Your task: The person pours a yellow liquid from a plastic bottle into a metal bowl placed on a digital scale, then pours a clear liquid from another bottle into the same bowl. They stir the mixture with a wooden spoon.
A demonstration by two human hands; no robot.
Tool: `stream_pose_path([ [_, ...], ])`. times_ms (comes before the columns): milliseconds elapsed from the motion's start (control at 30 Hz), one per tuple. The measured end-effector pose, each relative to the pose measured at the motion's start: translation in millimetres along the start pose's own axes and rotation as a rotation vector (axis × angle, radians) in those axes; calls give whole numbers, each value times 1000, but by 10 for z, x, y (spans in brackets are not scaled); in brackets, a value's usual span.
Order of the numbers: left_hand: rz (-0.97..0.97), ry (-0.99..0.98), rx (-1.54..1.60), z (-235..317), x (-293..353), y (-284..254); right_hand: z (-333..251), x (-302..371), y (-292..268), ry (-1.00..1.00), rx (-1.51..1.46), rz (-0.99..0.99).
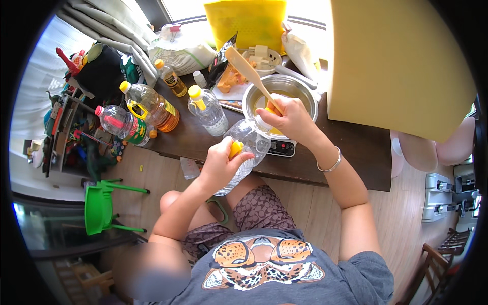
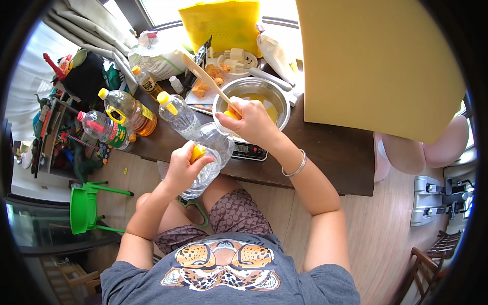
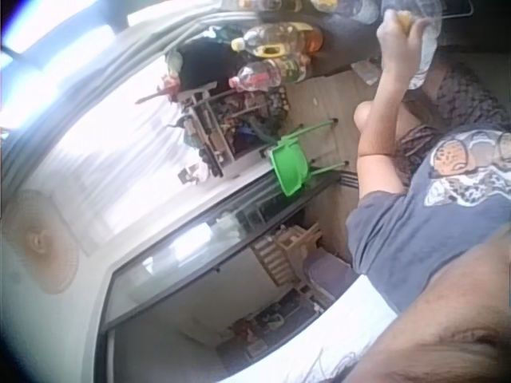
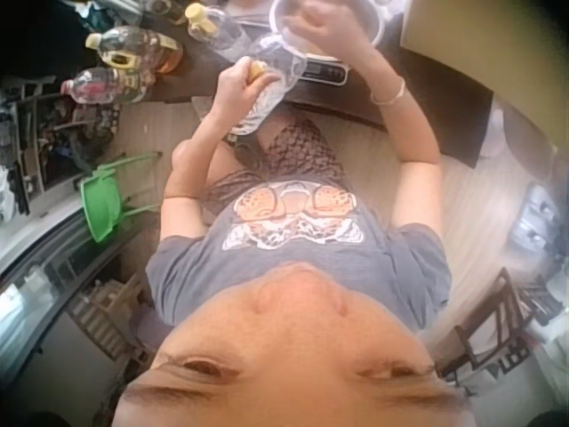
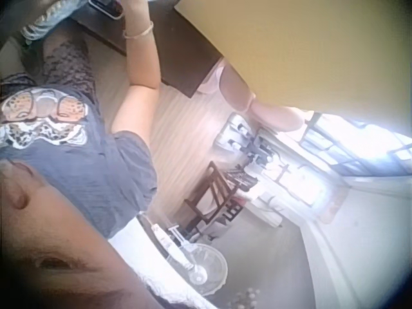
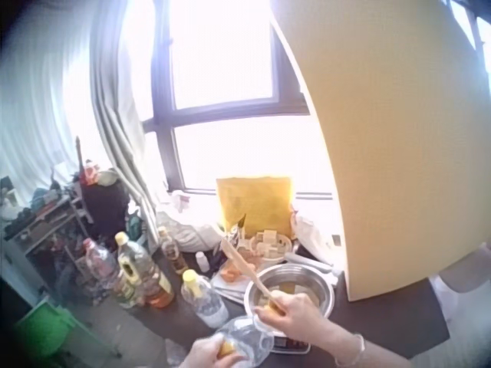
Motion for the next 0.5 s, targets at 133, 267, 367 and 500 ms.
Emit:
stream_pose_path([
  [133, -163, -19, 32, 100, -101, -181, 63, 31, -81, -52, -38, -120],
  [267, -296, -97, 55, 117, -191, -287, 78, 82, -221, -102, -117, -279],
  [367, -329, -128, -4, 127, -245, -284, 184, 98, -229, -138, -260, -295],
  [500, -283, -54, -84, 165, -288, -244, 293, 58, -232, 352, -304, -291],
])
Point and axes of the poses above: each hand's wrist, its own x-axis away from the middle knuckle, its own y-axis out of the palm, z = x × y, the point moved 3 cm from there along -x, towards the middle knuckle, and after that the axes turned 3 degrees about -z, right-handed, at the moved point
